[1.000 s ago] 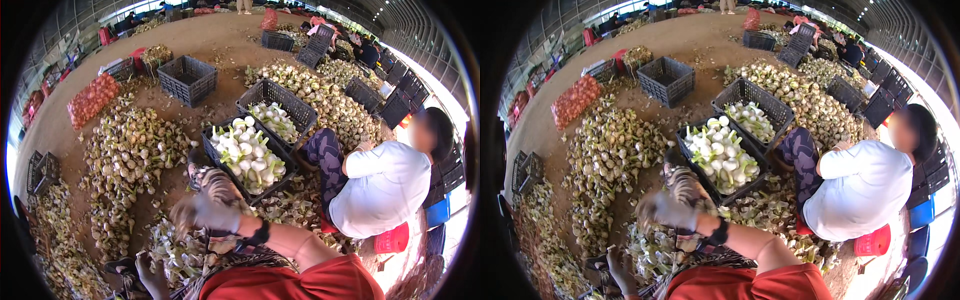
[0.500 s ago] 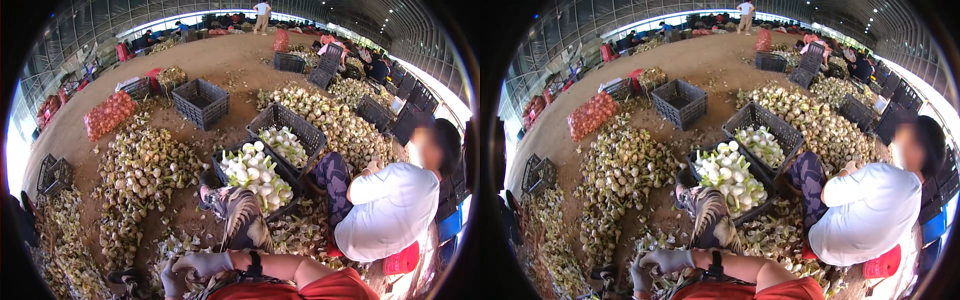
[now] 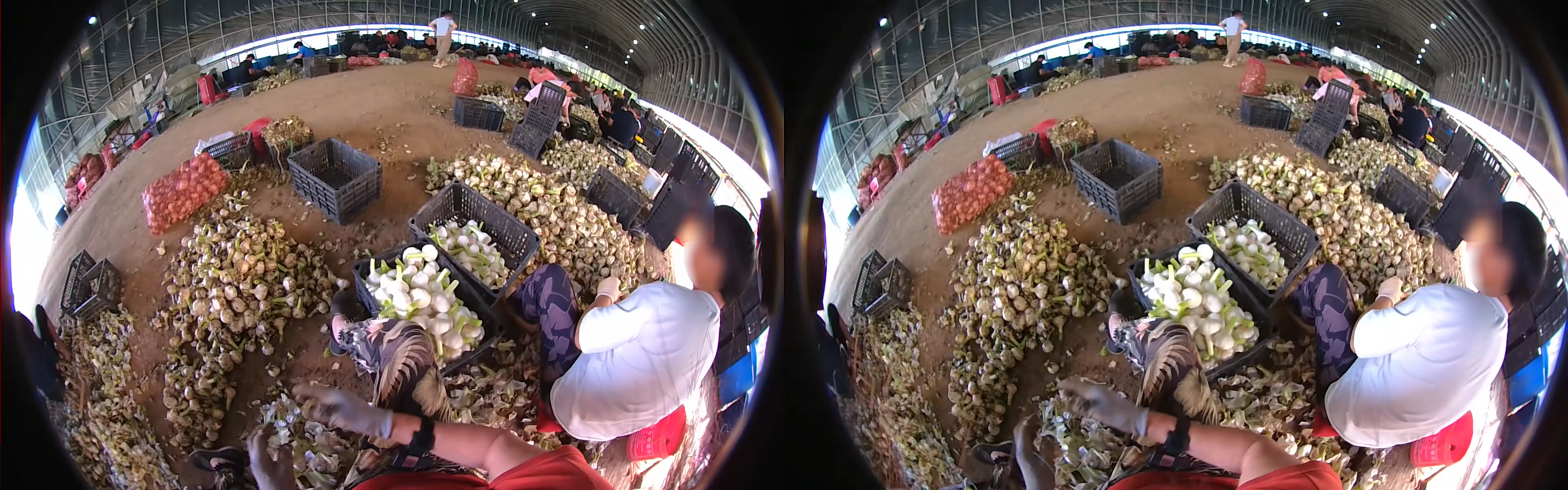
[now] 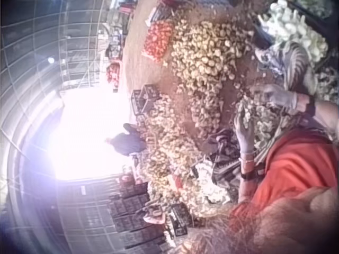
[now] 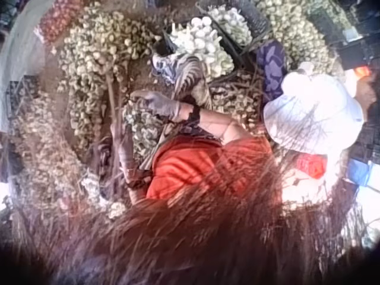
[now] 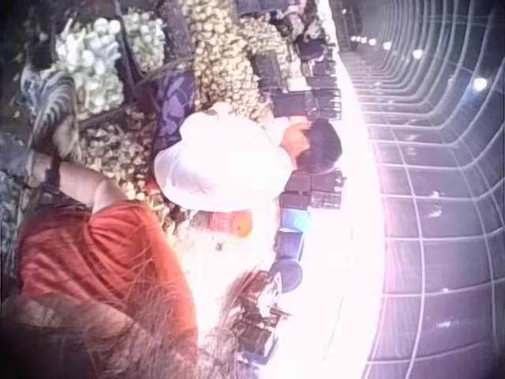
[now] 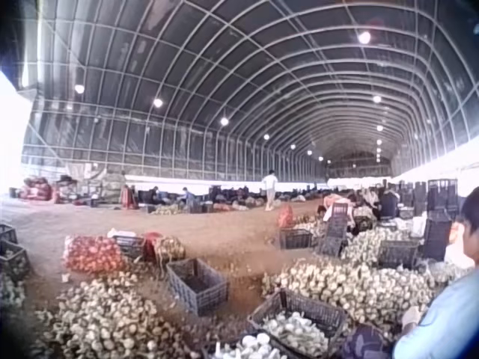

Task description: The person sits on the ground and peels the outer layers of white root vegetables by hand. They place the peeled vegetables into a black crate to their right and discard the peels onto the floor. The task is performed continuously in a large, open-air processing area with other workers nearby.

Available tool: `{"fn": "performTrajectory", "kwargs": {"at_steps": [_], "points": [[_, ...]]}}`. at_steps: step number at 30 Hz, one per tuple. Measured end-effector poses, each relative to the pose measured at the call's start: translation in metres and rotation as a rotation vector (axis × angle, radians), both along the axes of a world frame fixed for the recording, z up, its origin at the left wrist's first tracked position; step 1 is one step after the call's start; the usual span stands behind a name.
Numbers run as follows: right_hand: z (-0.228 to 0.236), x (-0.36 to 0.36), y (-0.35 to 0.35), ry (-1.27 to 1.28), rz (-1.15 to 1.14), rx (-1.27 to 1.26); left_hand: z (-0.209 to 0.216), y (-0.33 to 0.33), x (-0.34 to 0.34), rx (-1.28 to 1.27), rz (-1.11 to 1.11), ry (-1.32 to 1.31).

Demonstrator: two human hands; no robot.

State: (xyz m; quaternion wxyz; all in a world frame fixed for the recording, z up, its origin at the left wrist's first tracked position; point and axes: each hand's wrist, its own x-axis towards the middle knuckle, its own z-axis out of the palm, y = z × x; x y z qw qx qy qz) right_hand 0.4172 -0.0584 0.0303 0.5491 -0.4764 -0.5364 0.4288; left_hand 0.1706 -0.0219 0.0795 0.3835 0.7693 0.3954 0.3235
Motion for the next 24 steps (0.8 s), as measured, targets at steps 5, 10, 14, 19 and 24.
{"fn": "performTrajectory", "kwargs": {"at_steps": [5,10,14,19,24], "points": [[-0.018,-0.044,0.008,0.022,0.159,0.016,0.002,-0.015,0.017,-0.363,-0.058,-0.001],[-0.018,-0.044,0.006,0.214,0.267,-0.135,0.025,-0.013,0.027,-0.472,-0.006,-0.143],[-0.006,-0.034,0.003,-0.001,0.354,-0.056,0.013,-0.004,0.018,-0.284,-0.042,-0.025],[-0.057,-0.066,0.015,0.423,0.181,-0.177,-0.014,-0.005,0.017,0.075,-0.068,0.227],[-0.074,-0.071,0.020,0.445,0.157,-0.258,0.009,0.000,0.032,0.190,-0.075,0.355]]}}
